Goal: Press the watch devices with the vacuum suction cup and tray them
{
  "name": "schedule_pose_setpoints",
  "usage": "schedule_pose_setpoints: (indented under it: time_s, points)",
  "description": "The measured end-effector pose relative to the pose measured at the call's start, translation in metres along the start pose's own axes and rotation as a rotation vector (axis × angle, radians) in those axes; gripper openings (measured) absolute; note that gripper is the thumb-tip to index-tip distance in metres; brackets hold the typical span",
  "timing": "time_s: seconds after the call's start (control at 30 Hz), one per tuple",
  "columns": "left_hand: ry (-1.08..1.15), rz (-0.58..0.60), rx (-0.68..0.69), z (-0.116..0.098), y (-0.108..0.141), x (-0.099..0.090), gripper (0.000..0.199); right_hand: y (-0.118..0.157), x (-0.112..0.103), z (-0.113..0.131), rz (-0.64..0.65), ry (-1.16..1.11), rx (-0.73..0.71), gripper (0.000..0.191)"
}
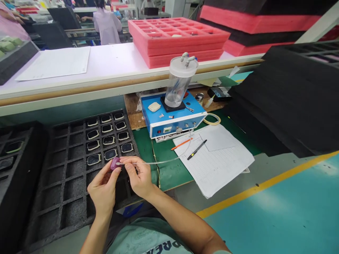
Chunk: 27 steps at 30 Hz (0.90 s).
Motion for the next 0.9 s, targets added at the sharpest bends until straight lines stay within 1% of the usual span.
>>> schedule_pose_setpoints:
  time_s: [0.3, 0.5, 0.9]
  points:
    - [0.032, 0.039, -0.045, 0.0063, 0.0018, 0.0008, 0.035, 0.0046, -0.0012, -0.0007, -0.010, 0.035, 0.005, 0.014]
    - [0.022, 0.043, -0.043, 0.0075, 0.0024, 0.0008, 0.036, 0.0050, -0.0013, -0.0006, -0.013, 0.019, 0.003, 0.014]
    - [0.003, 0.019, -0.018, 0.0014, 0.0011, 0.0002, 0.036, 0.0041, -0.0004, -0.0031, -0.004, 0.005, 0.017, 0.016]
Point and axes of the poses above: each hand's wrist, its own y-axis away from the middle knuckle, its own x-axis out of the palm, z = x × y, the point moved 7 cm from there along -y, towards the middle knuckle, and after that the axes turned 10 degrees about -x, right-handed, at the moved point
